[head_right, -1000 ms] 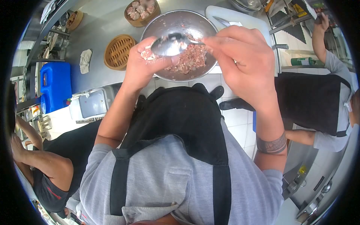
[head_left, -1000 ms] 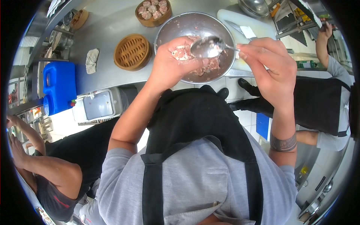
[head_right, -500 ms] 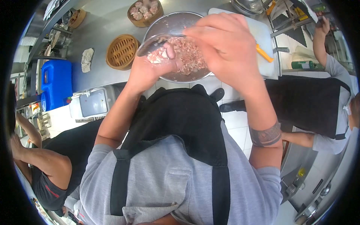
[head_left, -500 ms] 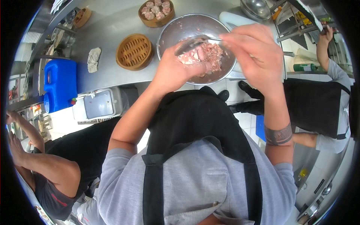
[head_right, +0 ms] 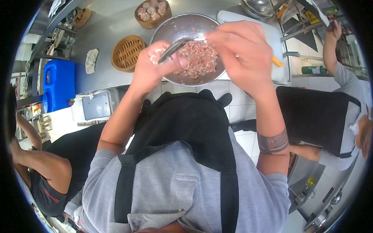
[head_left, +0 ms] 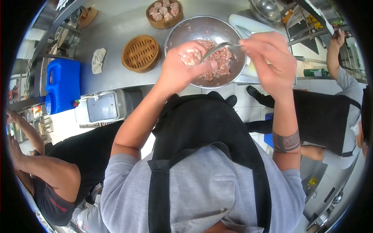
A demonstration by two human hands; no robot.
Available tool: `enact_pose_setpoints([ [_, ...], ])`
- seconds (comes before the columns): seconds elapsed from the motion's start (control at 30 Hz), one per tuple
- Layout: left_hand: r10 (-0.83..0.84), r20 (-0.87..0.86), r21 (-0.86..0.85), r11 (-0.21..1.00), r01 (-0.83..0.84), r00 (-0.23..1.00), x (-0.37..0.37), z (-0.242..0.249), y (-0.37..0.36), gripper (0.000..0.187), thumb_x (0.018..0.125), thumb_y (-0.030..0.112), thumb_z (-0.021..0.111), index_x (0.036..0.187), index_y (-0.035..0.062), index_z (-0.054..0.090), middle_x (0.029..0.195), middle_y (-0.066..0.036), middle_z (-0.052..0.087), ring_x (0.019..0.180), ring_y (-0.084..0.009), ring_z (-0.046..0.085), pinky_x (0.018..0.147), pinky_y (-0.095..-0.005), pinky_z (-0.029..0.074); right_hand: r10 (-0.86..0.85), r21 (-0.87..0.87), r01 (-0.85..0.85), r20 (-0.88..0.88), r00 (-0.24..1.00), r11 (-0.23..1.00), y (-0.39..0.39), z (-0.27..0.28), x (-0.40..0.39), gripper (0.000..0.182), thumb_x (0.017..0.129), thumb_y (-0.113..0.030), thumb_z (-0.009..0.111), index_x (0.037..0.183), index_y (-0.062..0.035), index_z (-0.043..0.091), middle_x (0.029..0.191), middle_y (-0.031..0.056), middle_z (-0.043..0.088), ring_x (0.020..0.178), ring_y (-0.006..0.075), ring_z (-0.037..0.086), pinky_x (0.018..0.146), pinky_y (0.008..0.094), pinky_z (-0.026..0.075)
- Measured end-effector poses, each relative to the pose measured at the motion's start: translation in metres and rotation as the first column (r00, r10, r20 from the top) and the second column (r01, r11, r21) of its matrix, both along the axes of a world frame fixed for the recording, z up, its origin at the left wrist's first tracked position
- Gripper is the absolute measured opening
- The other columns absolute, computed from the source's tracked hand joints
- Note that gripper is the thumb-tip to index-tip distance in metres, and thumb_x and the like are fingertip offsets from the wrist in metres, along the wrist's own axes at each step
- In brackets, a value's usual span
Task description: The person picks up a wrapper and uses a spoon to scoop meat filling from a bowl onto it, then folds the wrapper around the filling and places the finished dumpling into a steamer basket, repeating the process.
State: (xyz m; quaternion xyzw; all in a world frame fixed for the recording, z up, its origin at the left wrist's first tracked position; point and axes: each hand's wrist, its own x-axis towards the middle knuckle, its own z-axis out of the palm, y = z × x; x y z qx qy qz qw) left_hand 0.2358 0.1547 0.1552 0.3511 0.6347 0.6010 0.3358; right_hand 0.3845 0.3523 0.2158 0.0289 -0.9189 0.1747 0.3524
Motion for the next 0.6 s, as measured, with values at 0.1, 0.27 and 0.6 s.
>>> enact_pose_setpoints([
  [0.1,0.055,0.337,0.058,0.995,-0.079,0.940,-0.021,-0.018,0.001,0.018,0.088,0.008,0.080,0.095,0.0062,0.063,0.088,-0.001,0.064,0.083,-0.0103,0.060,0.074,-0.0284,0.047,-0.081,-0.324,0.087,0.033,0.996,0.942,-0.005,0.002,0.007,0.018,0.081,0.001,0.076,0.097,-0.0071,0.080,0.094,0.0078,0.074,0.082,0.0245,0.069,0.075,0.0330,0.053],
  [0.27,-0.123,0.725,0.281,0.951,-0.129,0.677,-0.040,-0.022,0.003,0.012,0.097,0.017,0.070,0.101,0.0059,0.068,0.103,-0.007,0.069,0.105,-0.0193,0.061,0.097,-0.0368,0.046,-0.014,-0.027,0.016,0.085,0.996,0.999,-0.015,-0.023,0.005,0.018,0.080,0.004,0.073,0.096,-0.0046,0.074,0.091,0.0078,0.070,0.080,0.0267,0.070,0.071,0.0359,0.056],
  [0.6,-0.198,0.666,0.298,0.955,-0.013,0.719,-0.018,0.012,0.006,0.010,0.093,0.014,0.075,0.093,0.0101,0.066,0.116,-0.012,0.069,0.115,-0.0234,0.059,0.104,-0.0386,0.044,-0.023,-0.210,0.017,-0.024,0.999,0.978,-0.037,-0.065,-0.017,0.023,0.078,0.012,0.069,0.097,-0.0013,0.071,0.098,0.0131,0.068,0.086,0.0318,0.068,0.073,0.0374,0.055],
])
